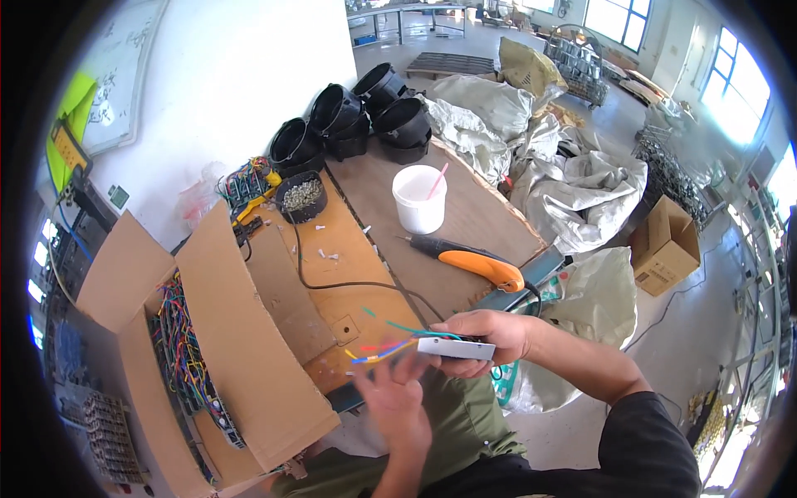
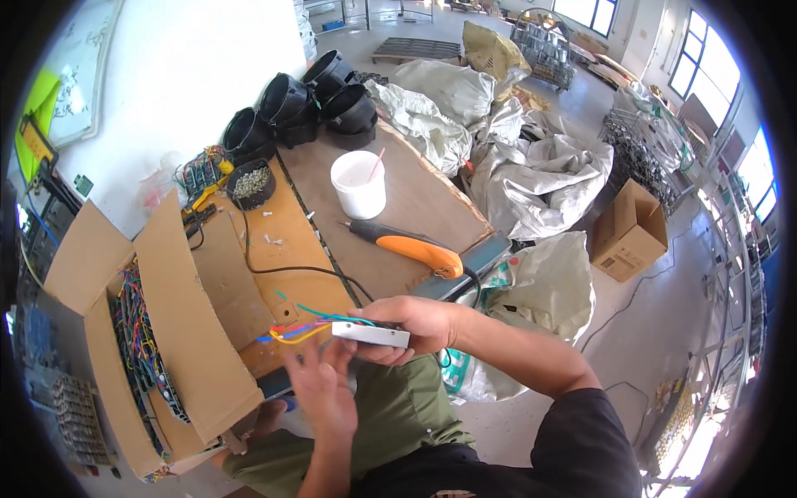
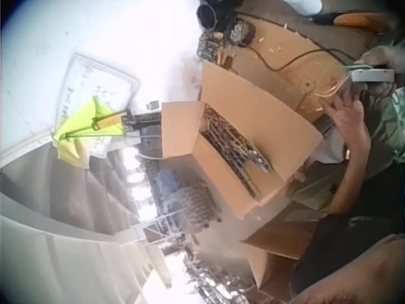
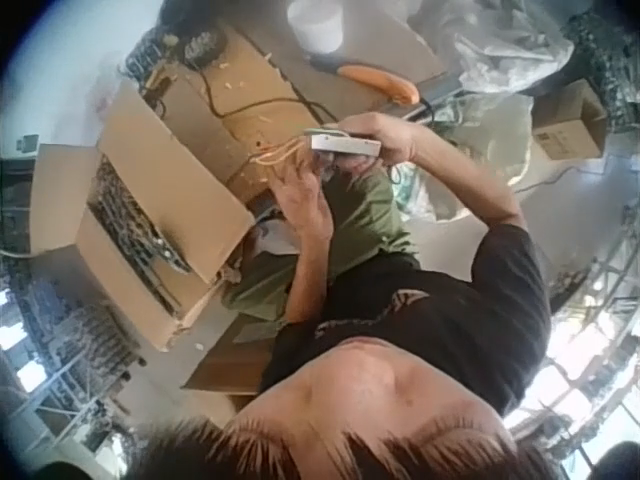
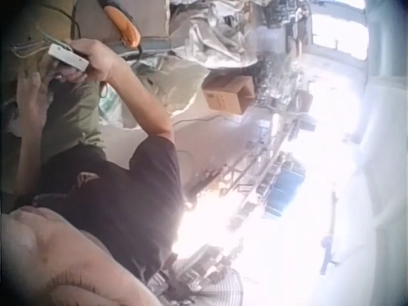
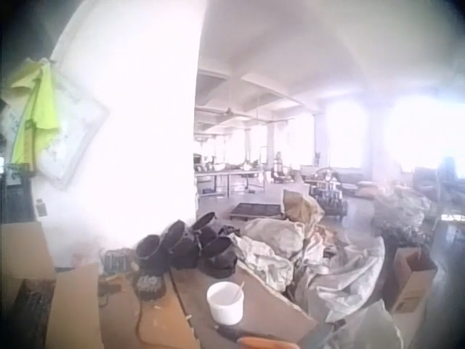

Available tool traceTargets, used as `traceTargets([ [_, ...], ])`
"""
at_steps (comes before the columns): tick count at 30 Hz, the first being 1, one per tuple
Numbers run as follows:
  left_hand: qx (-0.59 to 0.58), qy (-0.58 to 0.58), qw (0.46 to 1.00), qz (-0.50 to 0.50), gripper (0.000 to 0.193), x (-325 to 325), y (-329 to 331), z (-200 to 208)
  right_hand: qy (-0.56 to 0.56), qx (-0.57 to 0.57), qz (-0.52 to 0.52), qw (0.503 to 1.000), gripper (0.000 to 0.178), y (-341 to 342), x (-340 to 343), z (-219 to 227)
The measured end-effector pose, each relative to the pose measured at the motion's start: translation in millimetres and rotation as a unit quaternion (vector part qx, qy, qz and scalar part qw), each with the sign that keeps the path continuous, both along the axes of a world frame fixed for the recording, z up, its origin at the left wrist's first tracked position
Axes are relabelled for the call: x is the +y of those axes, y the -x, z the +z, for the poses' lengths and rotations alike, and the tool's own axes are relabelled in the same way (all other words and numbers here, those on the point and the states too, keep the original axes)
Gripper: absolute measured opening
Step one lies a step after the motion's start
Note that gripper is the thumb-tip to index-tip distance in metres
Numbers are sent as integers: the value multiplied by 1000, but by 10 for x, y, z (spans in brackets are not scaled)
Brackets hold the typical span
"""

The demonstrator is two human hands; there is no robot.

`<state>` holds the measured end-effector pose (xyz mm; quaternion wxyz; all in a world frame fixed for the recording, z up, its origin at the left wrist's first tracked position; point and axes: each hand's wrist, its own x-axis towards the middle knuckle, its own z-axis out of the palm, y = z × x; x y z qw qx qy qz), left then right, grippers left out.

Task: The person assembles electronic components into a housing by applying thermal paste to a circuit board, placing the board into a black plastic casing, and securing it with screws using a powered screwdriver.

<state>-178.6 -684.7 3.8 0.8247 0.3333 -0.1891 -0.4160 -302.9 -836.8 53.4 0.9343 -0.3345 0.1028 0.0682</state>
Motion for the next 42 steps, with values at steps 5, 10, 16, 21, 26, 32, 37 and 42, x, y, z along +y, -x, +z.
traceTargets([
  [5,-255,-97,937,-220,70,-182,-289,7,30,88,69,993,43,8,11,-175],
  [10,-215,-61,875,-430,64,-366,-474,279,108,115,99,982,38,-44,13,-192],
  [16,-215,-104,926,-291,75,-314,-345,234,98,177,35,979,41,-70,-94,-128],
  [21,-395,-66,916,28,83,-251,-186,117,125,18,-233,964,69,-73,267,-267],
  [26,-630,-36,766,125,86,-222,-203,154,332,-57,-388,858,46,-268,588,-365],
  [32,-707,-42,665,237,37,74,-287,102,335,-78,-418,841,43,-306,718,-499],
  [37,-657,-51,712,240,20,137,-217,217,433,-92,-432,785,39,-360,782,-544],
  [42,-593,-87,777,191,11,178,-294,265,532,-61,-374,758,34,-364,791,-542],
])
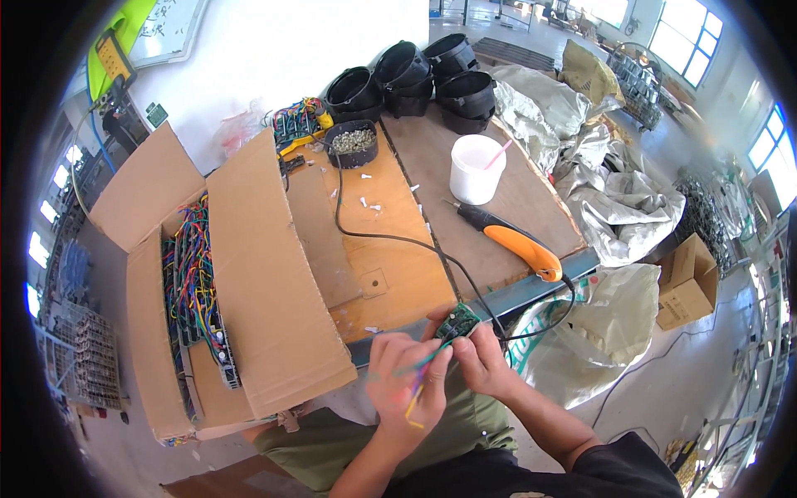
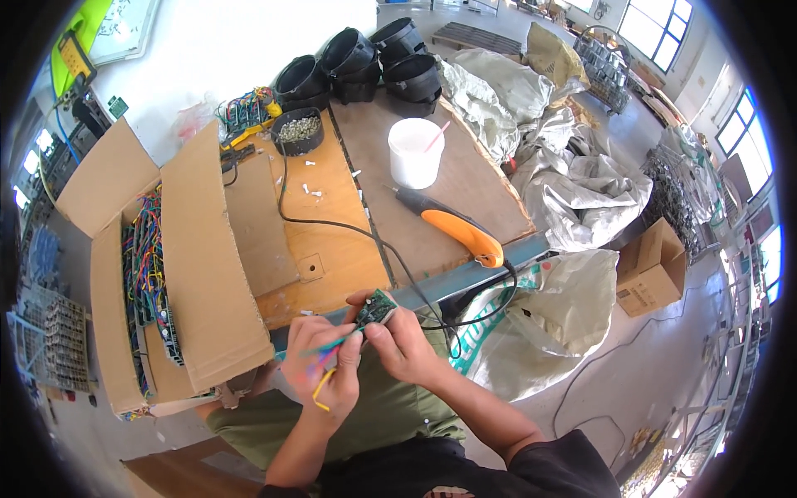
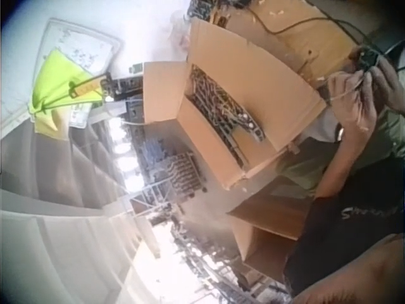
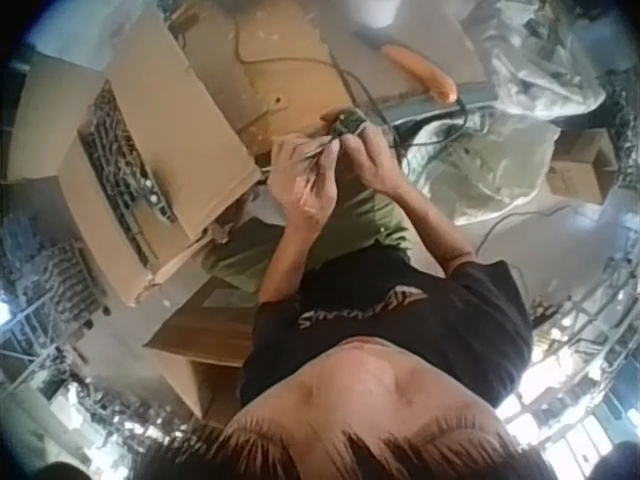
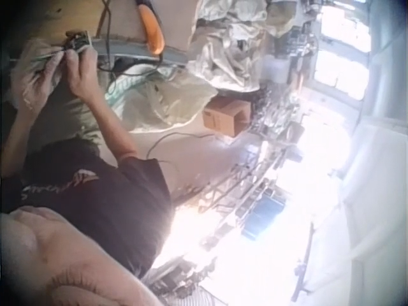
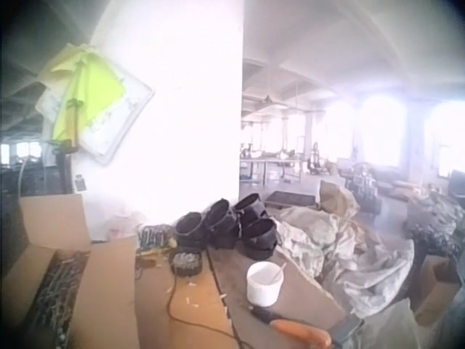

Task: The person assembles electronic components into a housing by applying thermal paste to a circuit board, placing the board into a black plastic casing, and securing it with screws using a powered screwdriver.

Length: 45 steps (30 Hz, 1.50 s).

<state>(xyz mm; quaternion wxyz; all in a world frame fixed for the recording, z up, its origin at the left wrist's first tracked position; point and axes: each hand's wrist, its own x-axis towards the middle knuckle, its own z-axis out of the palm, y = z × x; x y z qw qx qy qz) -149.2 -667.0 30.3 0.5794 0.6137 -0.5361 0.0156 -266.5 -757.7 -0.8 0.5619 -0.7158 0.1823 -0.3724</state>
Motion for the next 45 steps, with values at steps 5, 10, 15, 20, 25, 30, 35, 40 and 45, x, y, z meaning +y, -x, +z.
traceTargets([
  [5,243,-77,965,-58,18,-51,-126,-3,-58,38,28,997,38,68,133,133],
  [10,425,-35,900,-92,25,-164,-37,-81,-281,-10,45,959,52,169,247,51],
  [15,482,-70,867,-105,25,-194,-122,-267,-365,20,15,931,59,155,175,79],
  [20,450,-70,886,-83,25,-159,-87,-336,-406,-15,28,913,59,130,200,132],
  [25,612,33,780,-125,38,-186,4,-510,-248,42,-54,966,51,86,148,-161],
  [30,534,-59,823,-184,28,-133,158,-328,-213,1,-53,976,38,44,214,-128],
  [35,626,-70,736,-249,29,-235,41,-233,-386,-83,34,918,45,138,188,-80],
  [40,706,-54,662,-248,44,-339,125,-323,-85,97,-33,991,33,71,34,160],
  [45,725,-60,626,-281,52,-361,-162,-258,363,227,-234,873,52,-43,-542,376],
])
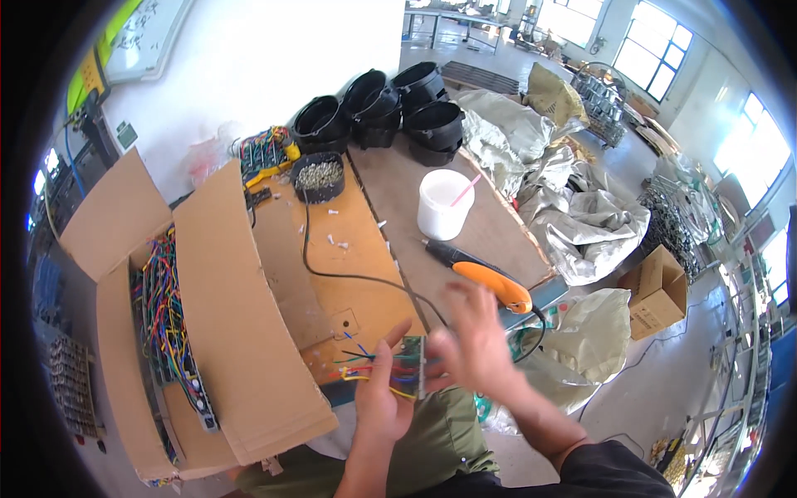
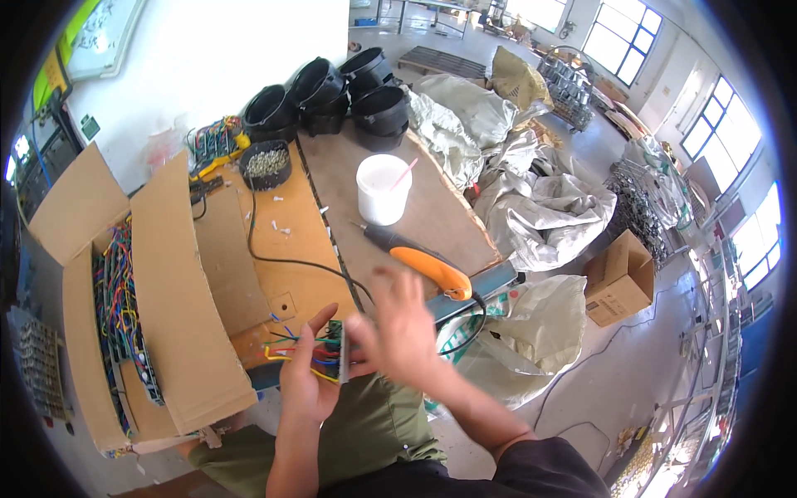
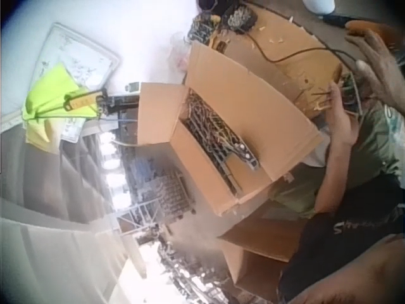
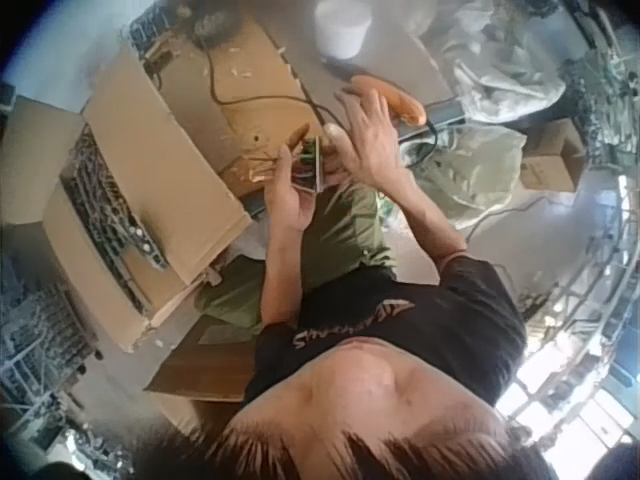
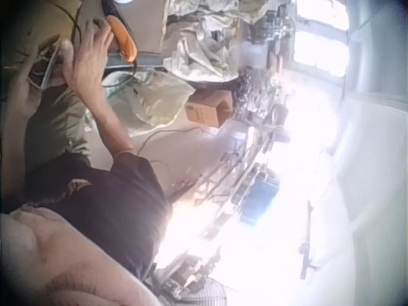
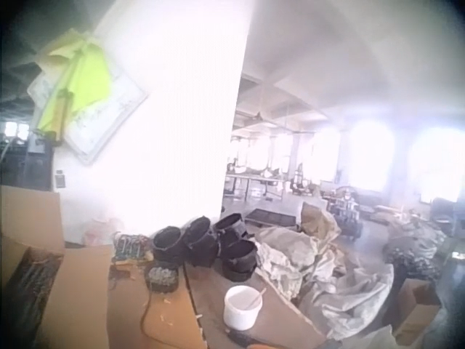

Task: The person assembles electronic components into a housing by applying thermal paste to a circuit board, placing the board into a black plastic casing, and securing it with screws using a powered screwdriver.

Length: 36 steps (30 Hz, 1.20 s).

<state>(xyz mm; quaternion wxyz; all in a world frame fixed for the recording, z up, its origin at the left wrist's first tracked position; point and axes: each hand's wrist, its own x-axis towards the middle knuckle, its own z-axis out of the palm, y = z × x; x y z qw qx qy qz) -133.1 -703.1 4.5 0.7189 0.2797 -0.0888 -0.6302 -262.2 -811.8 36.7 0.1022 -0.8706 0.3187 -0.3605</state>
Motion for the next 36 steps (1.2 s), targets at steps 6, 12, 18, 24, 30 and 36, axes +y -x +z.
traceTargets([
  [6,-125,-16,992,23,50,-315,-228,112,-69,-22,-244,967,62,107,-1906,456],
  [12,-94,-60,992,67,49,-503,-399,-69,-106,35,-86,990,31,-158,-2354,424],
  [18,46,-75,995,37,48,-747,-446,45,-67,23,3,998,20,-180,-2284,412],
  [24,64,6,997,-33,41,-1086,-494,10,-222,-223,-39,948,18,209,-2227,468],
  [30,122,13,991,-51,35,-1451,-425,-31,-414,-436,-16,799,19,450,-2232,232],
  [36,102,-30,994,-21,32,-1736,-326,26,-591,-534,23,604,14,485,-2283,78],
])
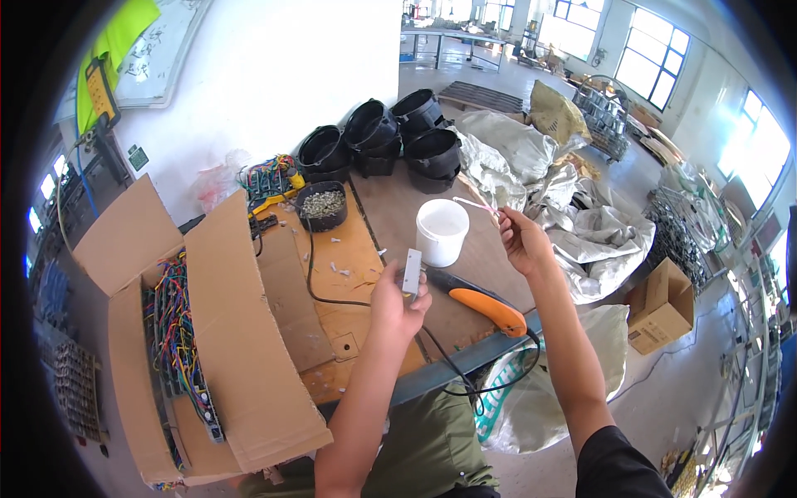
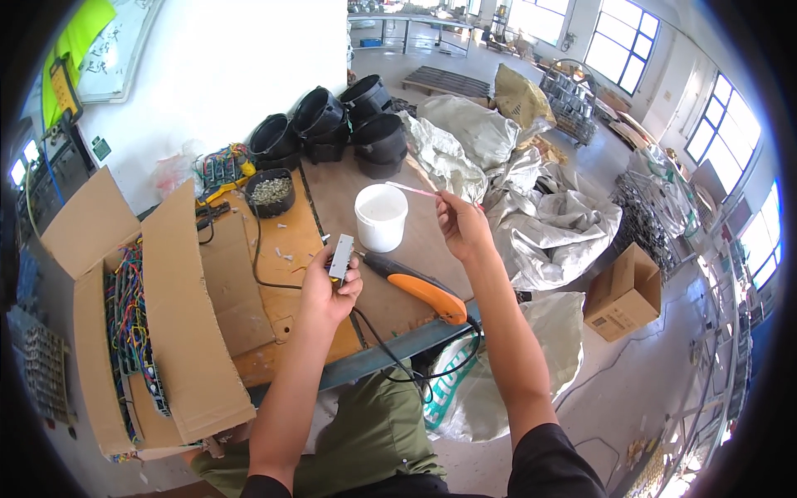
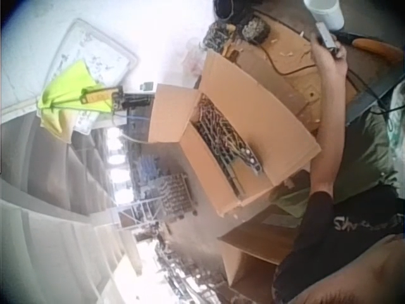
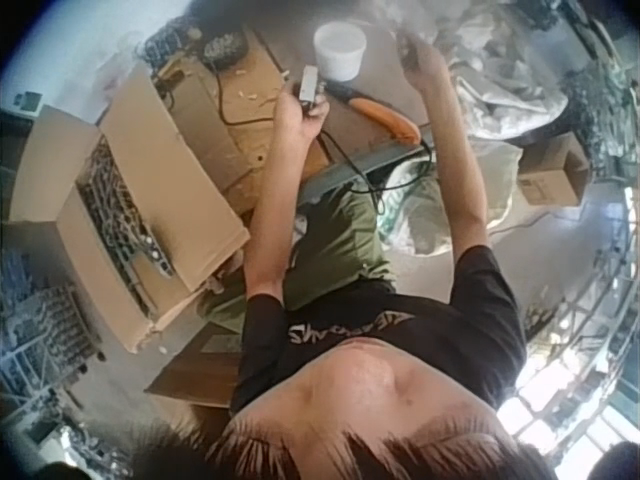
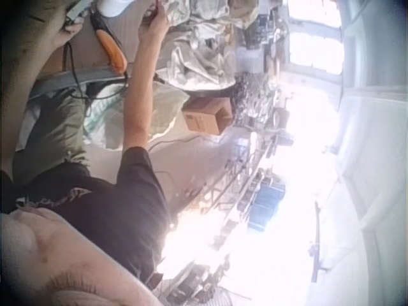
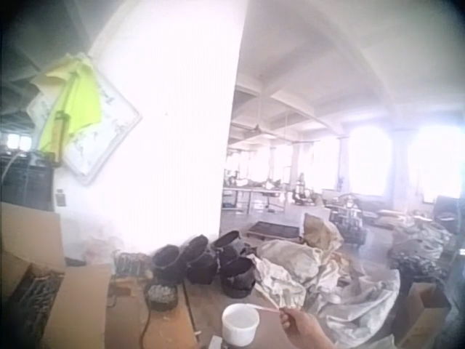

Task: The person assembles electronic components into a housing by applying thermal paste to a circuit board, placing the board into a black plastic casing, and securing it with screws using a powered screwdriver.

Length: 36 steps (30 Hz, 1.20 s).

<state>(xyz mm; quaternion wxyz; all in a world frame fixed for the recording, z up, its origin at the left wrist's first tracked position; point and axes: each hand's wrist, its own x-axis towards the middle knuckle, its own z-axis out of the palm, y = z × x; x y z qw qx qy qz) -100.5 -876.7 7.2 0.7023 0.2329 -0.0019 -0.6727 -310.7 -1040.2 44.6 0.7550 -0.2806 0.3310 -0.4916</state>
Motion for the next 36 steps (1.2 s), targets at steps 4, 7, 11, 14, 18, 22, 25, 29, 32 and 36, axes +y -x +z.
traceTargets([
  [4,4,4,1000,-7,31,-16,43,30,55,-2,53,997,15,-27,518,128],
  [7,20,9,1000,-18,32,144,61,28,33,10,82,996,19,-86,994,238],
  [11,52,20,998,-24,33,424,106,17,74,-48,141,986,17,-49,1377,147],
  [14,52,17,998,-14,34,619,108,52,127,-10,132,983,18,-72,1541,16],
  [18,65,62,996,9,35,798,77,53,216,64,130,966,17,-137,1688,-17],
  [22,56,8,997,49,34,919,71,116,267,151,141,941,17,-154,1775,-6],
  [25,41,23,997,59,32,999,58,163,282,176,151,931,16,-195,1810,32],
  [29,-2,50,997,56,30,1094,47,204,301,214,153,917,14,-210,1822,41],
  [32,-38,46,996,73,29,1130,61,192,293,234,128,918,13,-249,1793,87],
  [36,-73,44,993,84,28,1188,73,208,250,240,100,932,17,-316,1784,131],
])
